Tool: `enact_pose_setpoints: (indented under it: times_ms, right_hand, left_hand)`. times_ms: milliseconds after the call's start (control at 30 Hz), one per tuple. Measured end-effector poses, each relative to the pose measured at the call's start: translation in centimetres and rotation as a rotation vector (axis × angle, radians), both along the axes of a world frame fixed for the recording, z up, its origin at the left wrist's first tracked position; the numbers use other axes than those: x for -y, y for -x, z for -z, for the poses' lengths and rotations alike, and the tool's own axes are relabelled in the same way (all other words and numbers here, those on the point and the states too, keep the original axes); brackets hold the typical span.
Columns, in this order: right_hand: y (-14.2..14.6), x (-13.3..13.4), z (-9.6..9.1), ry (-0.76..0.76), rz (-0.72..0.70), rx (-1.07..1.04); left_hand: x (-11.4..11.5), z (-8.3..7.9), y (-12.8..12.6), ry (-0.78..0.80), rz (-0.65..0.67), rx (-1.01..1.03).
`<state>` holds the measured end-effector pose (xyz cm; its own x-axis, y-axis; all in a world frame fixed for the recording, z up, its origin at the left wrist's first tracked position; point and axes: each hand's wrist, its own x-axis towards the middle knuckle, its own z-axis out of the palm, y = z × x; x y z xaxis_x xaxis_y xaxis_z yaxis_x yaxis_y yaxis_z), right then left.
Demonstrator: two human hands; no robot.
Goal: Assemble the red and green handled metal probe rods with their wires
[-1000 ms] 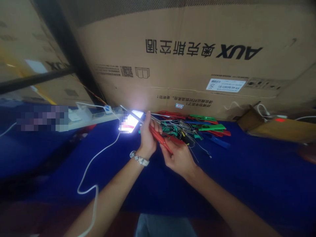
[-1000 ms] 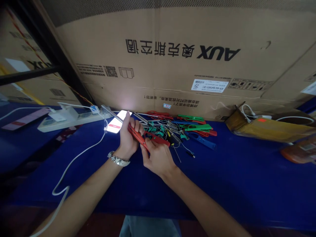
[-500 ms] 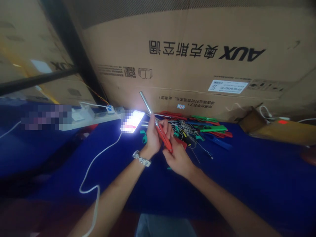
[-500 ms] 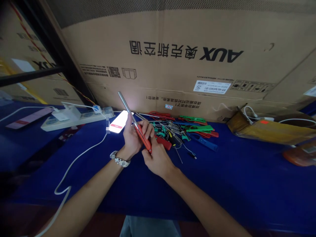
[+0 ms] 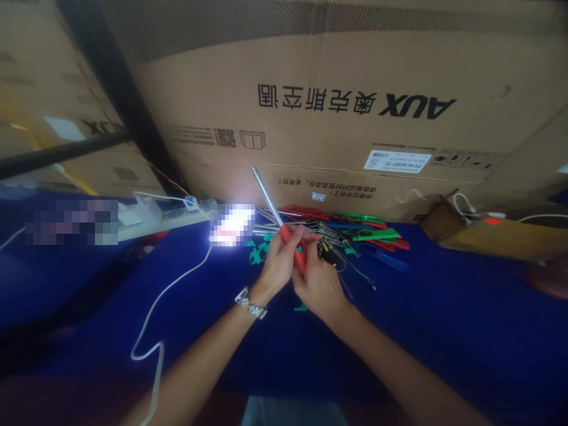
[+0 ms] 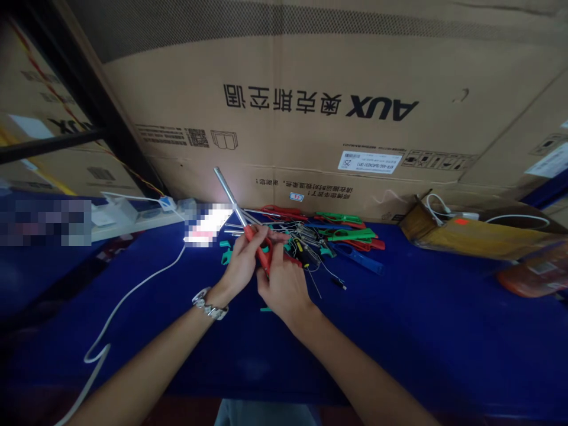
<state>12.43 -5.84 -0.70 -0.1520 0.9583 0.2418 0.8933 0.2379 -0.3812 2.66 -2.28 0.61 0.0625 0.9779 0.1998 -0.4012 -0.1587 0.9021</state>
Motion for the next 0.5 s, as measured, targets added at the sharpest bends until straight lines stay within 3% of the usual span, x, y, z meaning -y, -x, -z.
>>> enact_pose_setpoints:
  times_ms: [200,300,400,500]
  right_hand:
    - [0.2,-0.1,0.1,0.047,0.065,-0.059]
    - [-0.2,0.0,-0.1,0.008,-0.040,-0.192]
    - [-0.7,0.2,-0.4,-0.080,-0.187,-0.391]
    - [-1.0,0.1,-1.1,-0.152,-0.185,-0.676]
  left_hand:
    - [0.3,0.9,-1.5,0.060,-0.232,0.083]
    - [0.0,0.7,-1.2,-0.056,-0.285,0.022]
    - [-0.5,-0.3,1.0,-0.288,-0.264,-0.228]
    - [-0.5,-1.6,3.3,-0.468,-0.131,-0.654]
